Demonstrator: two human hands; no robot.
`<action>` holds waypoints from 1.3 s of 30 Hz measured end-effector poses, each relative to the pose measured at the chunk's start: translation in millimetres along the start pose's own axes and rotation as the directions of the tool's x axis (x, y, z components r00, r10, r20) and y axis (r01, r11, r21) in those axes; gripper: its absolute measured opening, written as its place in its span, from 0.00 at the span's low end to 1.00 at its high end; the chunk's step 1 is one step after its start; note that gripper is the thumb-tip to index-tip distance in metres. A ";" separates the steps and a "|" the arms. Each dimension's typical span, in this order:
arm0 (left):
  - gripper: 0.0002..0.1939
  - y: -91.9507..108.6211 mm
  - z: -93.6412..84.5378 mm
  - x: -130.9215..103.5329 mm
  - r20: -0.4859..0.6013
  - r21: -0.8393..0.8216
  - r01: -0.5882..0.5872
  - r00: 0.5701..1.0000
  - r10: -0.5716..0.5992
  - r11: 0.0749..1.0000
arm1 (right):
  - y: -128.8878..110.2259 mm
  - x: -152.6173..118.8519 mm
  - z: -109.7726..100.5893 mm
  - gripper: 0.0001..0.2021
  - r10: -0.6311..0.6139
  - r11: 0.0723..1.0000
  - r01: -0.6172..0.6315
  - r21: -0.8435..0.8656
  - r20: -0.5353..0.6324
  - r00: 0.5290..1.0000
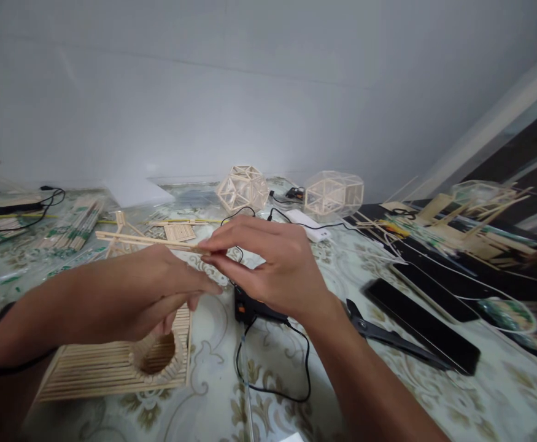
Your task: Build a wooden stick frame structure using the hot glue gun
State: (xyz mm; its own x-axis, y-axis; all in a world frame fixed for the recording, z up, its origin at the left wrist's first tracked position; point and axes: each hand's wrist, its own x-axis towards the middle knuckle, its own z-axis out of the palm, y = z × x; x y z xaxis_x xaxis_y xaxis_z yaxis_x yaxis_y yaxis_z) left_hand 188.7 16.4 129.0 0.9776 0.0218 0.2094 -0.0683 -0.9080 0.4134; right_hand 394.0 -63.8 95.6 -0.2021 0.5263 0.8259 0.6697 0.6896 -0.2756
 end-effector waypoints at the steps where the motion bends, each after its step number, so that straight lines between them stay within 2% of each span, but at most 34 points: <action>1: 0.14 -0.1 -3.9 -3.4 -0.008 0.001 -0.019 1.000 0.019 1.000 | -0.2 0.1 -0.2 0.14 0.000 1.000 0.000 0.004 0.002 1.000; 3: 0.18 -0.3 -11.9 -9.7 -0.171 0.046 -0.056 0.983 0.063 0.997 | -0.6 0.3 -0.7 0.13 -0.003 1.000 0.003 0.015 0.009 1.000; 5: 0.18 -0.9 -17.6 -13.2 -0.374 0.145 -0.022 0.924 0.075 0.989 | -1.1 0.4 -1.4 0.12 -0.007 1.000 0.006 0.023 0.018 1.000; 7: 0.14 -2.5 -19.0 -12.8 -0.480 0.227 0.053 0.875 0.064 0.972 | -1.3 0.4 -1.8 0.11 -0.008 0.999 0.007 0.031 0.017 1.000; 8: 0.12 -3.9 -18.3 -11.6 -0.490 0.249 0.083 0.870 0.052 0.965 | -1.4 0.4 -1.9 0.11 -0.009 0.999 0.008 0.033 0.014 1.000; 11: 0.11 -9.5 -13.5 -6.8 -0.443 0.251 0.108 0.896 0.015 0.962 | -1.9 0.7 -1.1 0.10 -0.016 0.999 0.016 0.030 0.006 1.000; 15: 0.05 -15.6 -10.1 -3.6 -0.410 0.202 0.047 0.911 0.041 0.978 | -3.3 0.8 -0.2 0.10 -0.013 0.999 0.012 0.037 0.007 1.000; 20: 0.05 -15.3 -12.0 -2.9 -0.398 0.177 0.067 0.917 0.009 0.982 | -6.5 1.1 -6.6 0.11 0.118 0.991 -0.122 0.046 0.081 0.990; 23: 0.06 -14.4 -12.6 -2.3 -0.369 0.167 0.052 0.929 0.013 0.985 | -9.6 2.7 -10.9 0.05 0.162 0.986 -0.165 0.006 0.156 0.974; 24: 0.06 -14.3 -12.7 -2.3 -0.357 0.158 0.045 0.934 0.014 0.986 | -10.8 3.3 -11.4 0.03 0.161 0.987 -0.160 -0.021 0.178 0.971; 26: 0.06 -14.6 -12.7 -2.6 -0.343 0.143 0.042 0.939 0.010 0.989 | -12.9 4.4 -11.0 0.05 0.135 0.989 -0.119 -0.083 0.212 0.968; 31: 0.06 -16.2 -12.2 -2.5 -0.387 0.106 0.097 0.921 -0.049 0.990 | -12.9 3.5 -5.9 0.09 0.055 0.980 0.000 -0.201 0.264 0.963; 34: 0.06 -17.8 -12.2 -1.1 -0.393 0.105 0.131 0.916 -0.080 0.986 | -9.3 0.8 -2.5 0.10 0.016 0.963 0.053 -0.263 0.252 0.968; 39: 0.09 -21.7 -11.9 0.3 -0.336 0.198 0.122 0.940 -0.050 0.973 | -5.6 -1.9 3.3 0.10 -0.039 0.939 0.104 -0.327 0.200 0.979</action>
State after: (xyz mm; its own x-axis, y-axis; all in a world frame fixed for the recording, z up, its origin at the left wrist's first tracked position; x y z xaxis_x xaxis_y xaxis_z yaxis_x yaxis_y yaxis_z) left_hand 188.1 41.1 130.7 0.8558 0.2064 0.4743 0.0925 -0.9633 0.2521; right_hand 388.3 -67.0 93.9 -0.3669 0.5877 0.7211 0.8416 0.5400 -0.0119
